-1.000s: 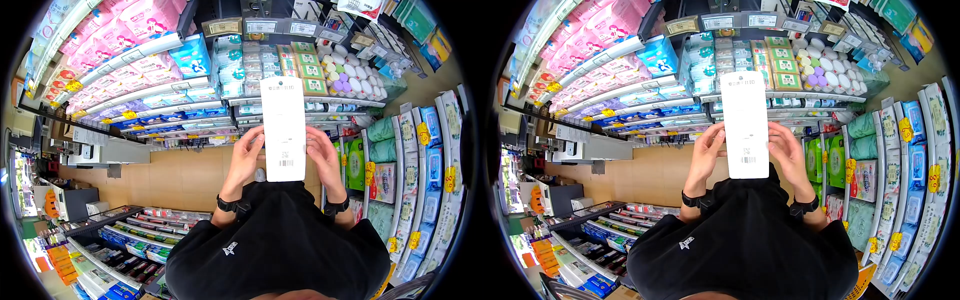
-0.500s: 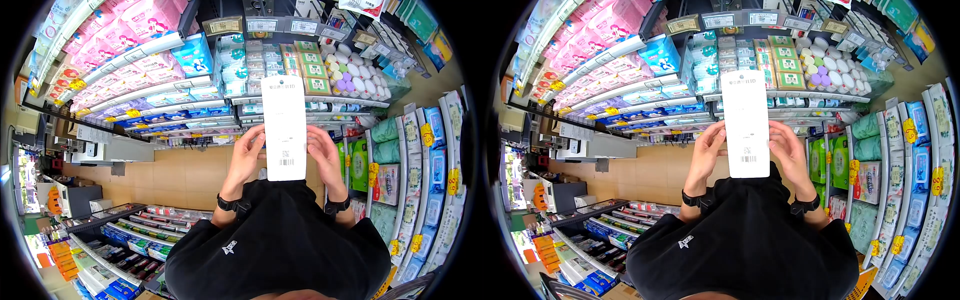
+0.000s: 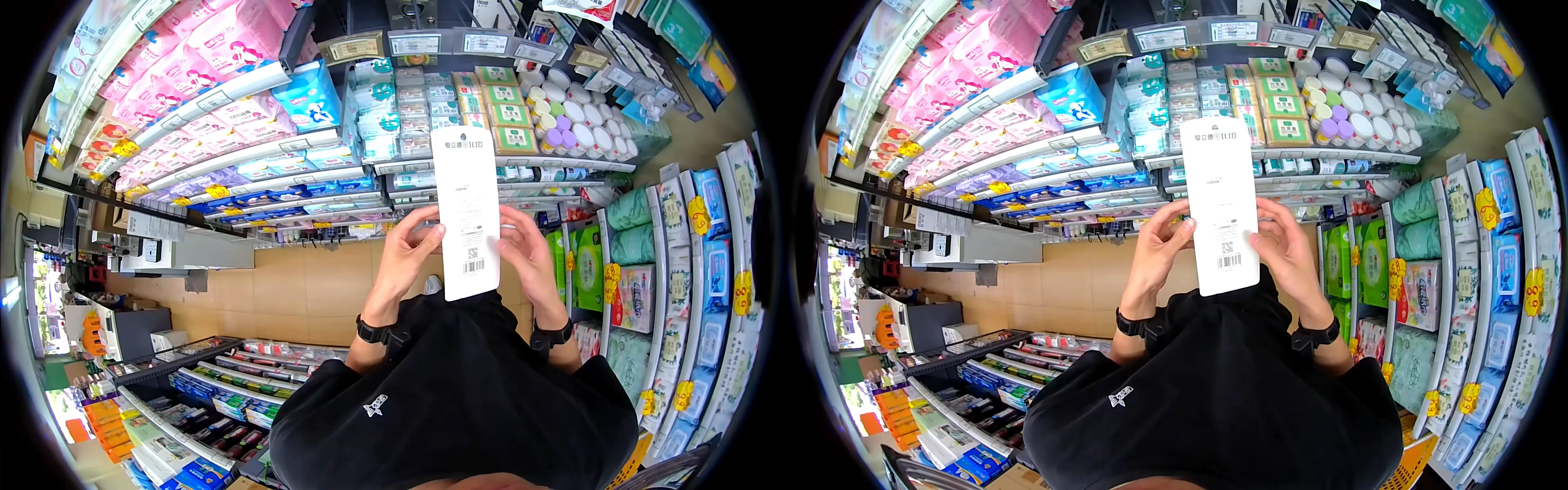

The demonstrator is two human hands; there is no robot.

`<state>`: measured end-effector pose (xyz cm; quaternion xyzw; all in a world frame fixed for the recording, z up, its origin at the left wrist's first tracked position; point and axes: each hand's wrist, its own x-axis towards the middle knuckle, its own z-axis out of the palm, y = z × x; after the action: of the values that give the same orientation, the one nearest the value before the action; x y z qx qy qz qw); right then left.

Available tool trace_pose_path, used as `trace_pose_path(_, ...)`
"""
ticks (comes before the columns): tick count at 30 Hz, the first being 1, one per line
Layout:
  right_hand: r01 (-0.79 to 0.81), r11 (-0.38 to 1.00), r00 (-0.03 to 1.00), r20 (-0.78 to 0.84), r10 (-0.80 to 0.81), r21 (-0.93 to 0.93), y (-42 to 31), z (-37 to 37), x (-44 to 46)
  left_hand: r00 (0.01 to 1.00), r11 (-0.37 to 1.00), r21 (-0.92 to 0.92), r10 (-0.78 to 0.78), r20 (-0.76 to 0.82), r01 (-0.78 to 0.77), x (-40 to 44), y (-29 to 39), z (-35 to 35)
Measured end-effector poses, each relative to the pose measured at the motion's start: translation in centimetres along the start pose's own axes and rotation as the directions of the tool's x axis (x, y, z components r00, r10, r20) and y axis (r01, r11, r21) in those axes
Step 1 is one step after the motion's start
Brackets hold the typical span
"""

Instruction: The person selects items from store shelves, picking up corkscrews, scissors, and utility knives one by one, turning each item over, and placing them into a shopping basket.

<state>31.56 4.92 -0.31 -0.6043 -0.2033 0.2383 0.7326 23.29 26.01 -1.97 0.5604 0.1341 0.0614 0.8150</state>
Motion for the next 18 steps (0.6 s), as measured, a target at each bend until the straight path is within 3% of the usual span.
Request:
trace_pose_path(2,-0.040,0.999,0.999,0.006,0.040,-0.003,-0.1,0.0,0.0,0.995,0.998,-0.010,0.070,0.067,-0.069,0.3,-0.7,0.1)
trace_pose_path(6,-0.084,0.996,0.996,0.026,0.085,-0.037,0.8,-0.5,0.0,0.993,0.999,0.013,0.051,0.106,-0.053,0.8,-1.7,0.5)
trace_pose_path(9,-0.130,0.988,0.988,0.078,0.137,-0.085,1.4,-0.8,-0.2,0.988,0.997,-0.042,-0.058,0.145,0.065,0.8,-2.1,1.2)
trace_pose_path(12,-0.225,0.974,0.945,0.244,0.218,0.002,1.6,-0.4,-0.3,0.967,0.986,0.009,-0.163,0.194,0.165,0.3,-2.3,1.8)
trace_pose_path(18,-0.249,0.965,0.913,0.352,0.205,0.083,2.1,-0.4,-0.4,0.955,0.985,0.050,-0.172,0.241,0.165,0.6,-2.9,2.5)
